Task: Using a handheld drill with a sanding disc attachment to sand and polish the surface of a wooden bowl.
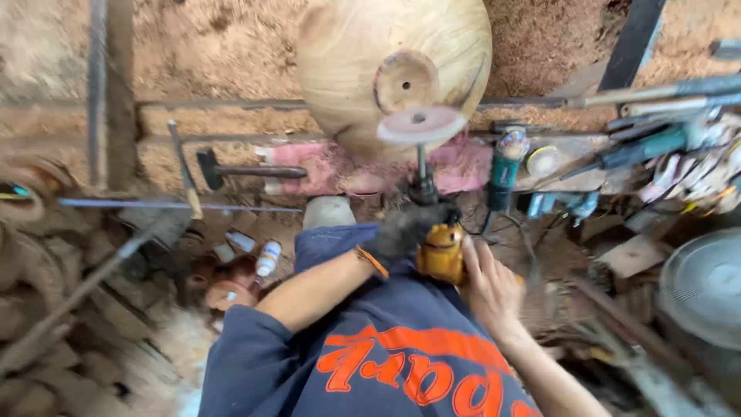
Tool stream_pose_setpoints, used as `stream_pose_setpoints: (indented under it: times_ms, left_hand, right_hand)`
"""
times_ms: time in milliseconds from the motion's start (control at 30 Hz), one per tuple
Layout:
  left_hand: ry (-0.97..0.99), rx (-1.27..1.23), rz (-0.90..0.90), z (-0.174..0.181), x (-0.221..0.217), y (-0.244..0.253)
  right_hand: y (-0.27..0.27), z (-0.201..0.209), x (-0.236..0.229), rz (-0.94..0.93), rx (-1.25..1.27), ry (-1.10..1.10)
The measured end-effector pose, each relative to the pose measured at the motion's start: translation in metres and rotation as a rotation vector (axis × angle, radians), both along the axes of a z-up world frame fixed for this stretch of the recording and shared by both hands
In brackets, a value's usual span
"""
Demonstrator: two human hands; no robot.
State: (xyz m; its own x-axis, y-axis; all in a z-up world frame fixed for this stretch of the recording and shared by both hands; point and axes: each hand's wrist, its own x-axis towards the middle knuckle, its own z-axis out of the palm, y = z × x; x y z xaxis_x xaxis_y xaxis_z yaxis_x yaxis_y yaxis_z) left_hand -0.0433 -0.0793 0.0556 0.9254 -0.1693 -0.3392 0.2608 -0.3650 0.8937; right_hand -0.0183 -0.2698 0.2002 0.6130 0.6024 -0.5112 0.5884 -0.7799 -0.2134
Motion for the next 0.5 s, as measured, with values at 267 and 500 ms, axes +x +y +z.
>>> stream_pose_setpoints:
  times_ms: [267, 500]
  left_hand:
    - [0.664, -0.473, 0.103, 0.061, 0.084, 0.162]
    - [0.36, -0.287, -0.25, 0.005, 0.093, 0.21]
  right_hand:
    - [0.183, -0.104, -0.081, -0.648, 0.213, 0.018]
    - [0.261, -0.114, -0.08, -0.903, 0.141, 0.177]
